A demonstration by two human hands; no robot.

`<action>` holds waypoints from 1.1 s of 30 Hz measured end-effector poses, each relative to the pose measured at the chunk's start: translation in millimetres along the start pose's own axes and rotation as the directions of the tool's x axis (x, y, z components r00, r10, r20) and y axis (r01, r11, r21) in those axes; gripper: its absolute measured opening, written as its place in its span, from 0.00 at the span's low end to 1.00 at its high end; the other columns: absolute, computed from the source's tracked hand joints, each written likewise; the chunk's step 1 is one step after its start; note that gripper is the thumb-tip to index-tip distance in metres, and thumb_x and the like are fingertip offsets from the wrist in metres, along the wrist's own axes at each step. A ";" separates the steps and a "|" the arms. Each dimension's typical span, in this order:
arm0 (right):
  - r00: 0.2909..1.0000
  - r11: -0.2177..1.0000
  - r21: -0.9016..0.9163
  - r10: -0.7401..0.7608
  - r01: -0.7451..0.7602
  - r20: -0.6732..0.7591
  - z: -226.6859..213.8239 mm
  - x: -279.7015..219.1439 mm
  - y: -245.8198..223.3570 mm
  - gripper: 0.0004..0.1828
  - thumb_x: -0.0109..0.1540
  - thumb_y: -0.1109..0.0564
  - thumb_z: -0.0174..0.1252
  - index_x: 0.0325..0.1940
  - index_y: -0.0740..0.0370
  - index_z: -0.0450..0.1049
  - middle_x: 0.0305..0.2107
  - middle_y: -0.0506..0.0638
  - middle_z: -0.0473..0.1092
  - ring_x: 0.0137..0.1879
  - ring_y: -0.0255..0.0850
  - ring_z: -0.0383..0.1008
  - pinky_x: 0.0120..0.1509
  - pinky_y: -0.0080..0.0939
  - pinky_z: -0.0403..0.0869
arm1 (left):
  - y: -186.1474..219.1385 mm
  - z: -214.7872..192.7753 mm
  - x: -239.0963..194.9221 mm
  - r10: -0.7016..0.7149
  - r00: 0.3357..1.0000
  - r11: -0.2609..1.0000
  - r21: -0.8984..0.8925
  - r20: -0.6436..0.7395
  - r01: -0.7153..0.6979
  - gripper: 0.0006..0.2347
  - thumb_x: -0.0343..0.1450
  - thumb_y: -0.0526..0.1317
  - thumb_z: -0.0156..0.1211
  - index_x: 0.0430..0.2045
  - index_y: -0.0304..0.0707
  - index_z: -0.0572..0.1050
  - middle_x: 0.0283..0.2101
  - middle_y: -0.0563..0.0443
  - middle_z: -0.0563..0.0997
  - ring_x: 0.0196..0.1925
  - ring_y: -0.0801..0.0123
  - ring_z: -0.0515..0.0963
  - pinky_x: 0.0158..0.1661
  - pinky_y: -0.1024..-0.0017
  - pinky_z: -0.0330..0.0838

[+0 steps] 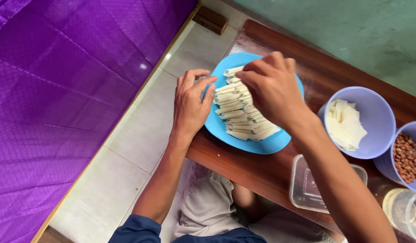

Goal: The person sits at a low table and repeatedly takes thin white wrappers, places a peanut inside, and rolls them into cylindrical shapes. The finished rolls are placed on a blue plate. The person occasionally separates stacked wrappers before continuing the rolling process.

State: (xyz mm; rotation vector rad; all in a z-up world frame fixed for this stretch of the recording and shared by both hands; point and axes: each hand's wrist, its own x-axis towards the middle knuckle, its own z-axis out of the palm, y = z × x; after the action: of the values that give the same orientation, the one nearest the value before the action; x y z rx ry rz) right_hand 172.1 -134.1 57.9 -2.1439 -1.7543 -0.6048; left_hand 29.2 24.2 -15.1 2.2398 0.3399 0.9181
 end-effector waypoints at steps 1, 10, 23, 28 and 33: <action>1.000 1.000 -0.012 0.016 -0.016 0.000 -18.8 -9.9 6.0 0.03 0.66 0.59 0.63 0.39 0.50 0.79 0.39 0.42 0.73 0.50 0.46 0.66 0.50 0.45 0.60 | 12.3 -3.3 2.3 0.012 1.000 1.000 -0.011 0.011 -0.012 0.08 0.75 0.38 0.57 0.45 0.43 0.81 0.50 0.50 0.75 0.52 0.51 0.75 0.52 0.57 0.70; 0.816 0.801 0.161 0.573 -0.577 0.076 -153.2 -128.3 48.6 0.12 0.66 0.77 0.58 0.53 0.79 0.79 0.41 0.60 0.75 0.34 0.45 0.67 0.39 0.40 0.65 | 116.4 40.4 16.8 0.200 0.977 0.953 -0.247 0.078 -0.176 0.10 0.67 0.27 0.64 0.40 0.34 0.81 0.49 0.49 0.77 0.50 0.59 0.74 0.52 0.66 0.72; 0.557 0.642 -0.075 0.712 -0.763 0.428 -93.2 -175.0 87.1 0.14 0.60 0.54 0.63 0.50 0.54 0.77 0.43 0.58 0.71 0.48 0.67 0.76 0.49 0.67 0.76 | 151.0 203.1 53.6 0.265 0.915 0.944 -0.276 0.305 -0.181 0.12 0.72 0.40 0.60 0.49 0.46 0.77 0.44 0.47 0.71 0.47 0.45 0.77 0.52 0.54 0.71; 0.677 0.661 0.148 0.713 -0.736 0.185 -109.1 -182.2 87.6 0.03 0.64 0.60 0.61 0.41 0.55 0.79 0.32 0.53 0.75 0.38 0.53 0.78 0.39 0.50 0.75 | 153.5 195.0 47.3 0.266 0.904 0.948 -0.260 0.335 -0.182 0.12 0.73 0.40 0.60 0.50 0.42 0.76 0.44 0.45 0.71 0.48 0.45 0.76 0.53 0.54 0.69; 0.744 0.707 0.304 0.668 -0.638 0.007 -112.6 -187.2 85.2 0.03 0.66 0.62 0.63 0.43 0.57 0.79 0.33 0.55 0.74 0.40 0.52 0.78 0.35 0.44 0.79 | 159.4 179.9 47.2 0.332 0.891 0.924 -0.295 0.311 -0.242 0.10 0.78 0.49 0.53 0.50 0.55 0.77 0.42 0.57 0.72 0.47 0.59 0.74 0.49 0.61 0.67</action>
State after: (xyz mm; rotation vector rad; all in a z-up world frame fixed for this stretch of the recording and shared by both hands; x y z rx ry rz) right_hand 210.3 -365.4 63.9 -2.2549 -0.8324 -0.2344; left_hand 185.9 -159.8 24.8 2.1944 -0.2719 0.6356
